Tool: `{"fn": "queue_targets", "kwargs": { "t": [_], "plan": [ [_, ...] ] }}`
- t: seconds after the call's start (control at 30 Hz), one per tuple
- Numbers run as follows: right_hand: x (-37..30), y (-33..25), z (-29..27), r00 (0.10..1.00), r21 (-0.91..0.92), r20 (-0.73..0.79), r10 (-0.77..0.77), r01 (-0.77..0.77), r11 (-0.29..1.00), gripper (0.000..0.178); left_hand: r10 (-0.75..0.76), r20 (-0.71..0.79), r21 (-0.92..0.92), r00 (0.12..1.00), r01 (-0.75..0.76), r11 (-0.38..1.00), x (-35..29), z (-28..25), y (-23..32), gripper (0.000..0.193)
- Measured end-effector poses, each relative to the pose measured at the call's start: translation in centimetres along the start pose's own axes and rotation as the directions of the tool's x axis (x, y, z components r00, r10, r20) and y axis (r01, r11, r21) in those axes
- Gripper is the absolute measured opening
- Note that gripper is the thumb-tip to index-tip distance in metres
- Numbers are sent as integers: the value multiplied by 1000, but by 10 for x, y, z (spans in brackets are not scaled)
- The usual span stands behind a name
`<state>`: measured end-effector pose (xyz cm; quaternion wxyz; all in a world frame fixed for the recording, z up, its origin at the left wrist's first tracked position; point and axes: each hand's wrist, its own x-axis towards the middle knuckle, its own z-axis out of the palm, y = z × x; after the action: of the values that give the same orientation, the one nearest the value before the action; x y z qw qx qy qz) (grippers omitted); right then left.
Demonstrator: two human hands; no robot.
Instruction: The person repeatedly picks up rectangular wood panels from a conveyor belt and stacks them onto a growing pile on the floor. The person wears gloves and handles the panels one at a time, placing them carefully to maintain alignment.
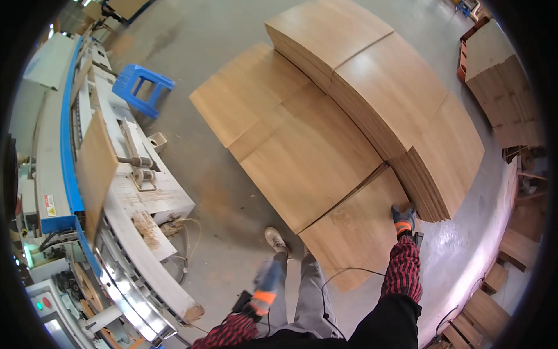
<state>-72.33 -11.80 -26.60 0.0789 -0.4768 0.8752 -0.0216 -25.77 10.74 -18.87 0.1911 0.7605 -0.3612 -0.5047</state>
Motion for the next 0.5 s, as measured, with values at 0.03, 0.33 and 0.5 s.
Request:
{"fn": "queue_targets", "kwargs": {
  "t": [0.03,0.33,0.5],
  "plan": [
    [7,1,-4,997,43,70,17,-20,999,80,12,44,-207,999,-2,978,8,31,-2,56],
    [-25,-4,-11,992,-24,118,-32,35,999,70,-448,348,-629,823,560,539,24,160,-8,58],
    [-38,-4,-19,982,43,168,-85,79,996,62,-401,210,-793,892,395,464,-10,97,40,47]
  ]
}}
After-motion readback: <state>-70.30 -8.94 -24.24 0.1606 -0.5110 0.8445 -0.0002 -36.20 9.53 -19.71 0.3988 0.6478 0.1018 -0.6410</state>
